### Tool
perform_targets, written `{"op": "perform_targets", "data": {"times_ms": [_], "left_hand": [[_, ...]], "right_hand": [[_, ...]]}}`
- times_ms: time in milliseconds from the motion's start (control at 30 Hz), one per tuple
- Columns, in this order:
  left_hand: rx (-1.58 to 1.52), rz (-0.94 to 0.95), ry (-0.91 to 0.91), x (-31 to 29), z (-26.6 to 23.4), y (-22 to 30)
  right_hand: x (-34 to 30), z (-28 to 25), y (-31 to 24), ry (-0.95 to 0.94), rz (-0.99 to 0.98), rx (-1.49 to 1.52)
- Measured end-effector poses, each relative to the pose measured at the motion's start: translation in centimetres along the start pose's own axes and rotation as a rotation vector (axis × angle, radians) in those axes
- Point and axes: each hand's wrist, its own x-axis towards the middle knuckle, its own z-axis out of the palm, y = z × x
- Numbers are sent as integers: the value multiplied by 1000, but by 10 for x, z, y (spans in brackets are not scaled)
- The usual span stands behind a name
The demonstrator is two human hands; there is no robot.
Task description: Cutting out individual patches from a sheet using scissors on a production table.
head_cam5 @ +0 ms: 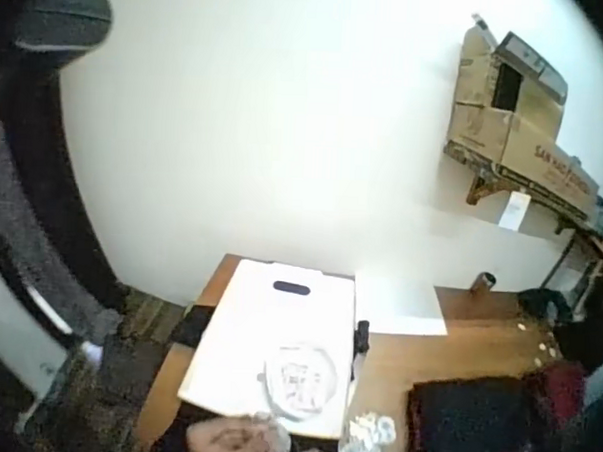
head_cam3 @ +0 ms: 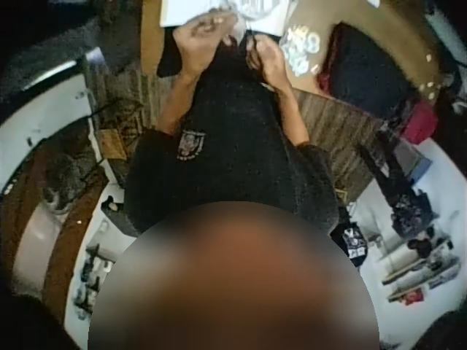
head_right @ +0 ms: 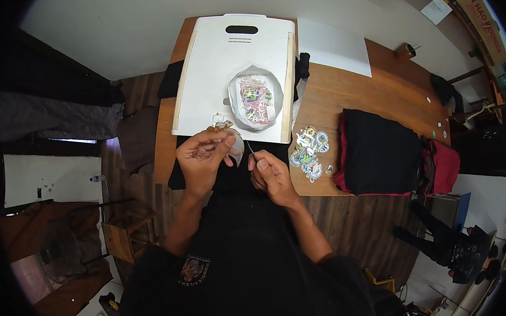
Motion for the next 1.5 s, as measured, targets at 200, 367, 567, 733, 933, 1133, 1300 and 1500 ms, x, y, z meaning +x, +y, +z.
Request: {"op": "perform_targets", "data": {"times_ms": [200,367,567,733,933,1133,1300,1500], "left_hand": [[55,53,35,11,7,3],[57,116,-26,17,1,-5],[46,77,10,18,4,-4],[116,57,-5,17,5,-6],[171,70,-47,16,7,-4],[114,16,-50,14,9,-5],[83,22,-44,14,7,-4],[95,23,-59,14,7,-3]], "right_hand": [[12,-6,-3,-30,-3,-12],[25,-12,-6,-85,4,-46],[29,-15,-12,-122,17,-89],[25,-15,-10,-107,47,-75],[23,-20,-12,-107,48,-82],[20,-19,-13,-106,50,-88],[17,-19,-12,-82,78,-33],[18,-16,-11,-77,44,-59]]}}
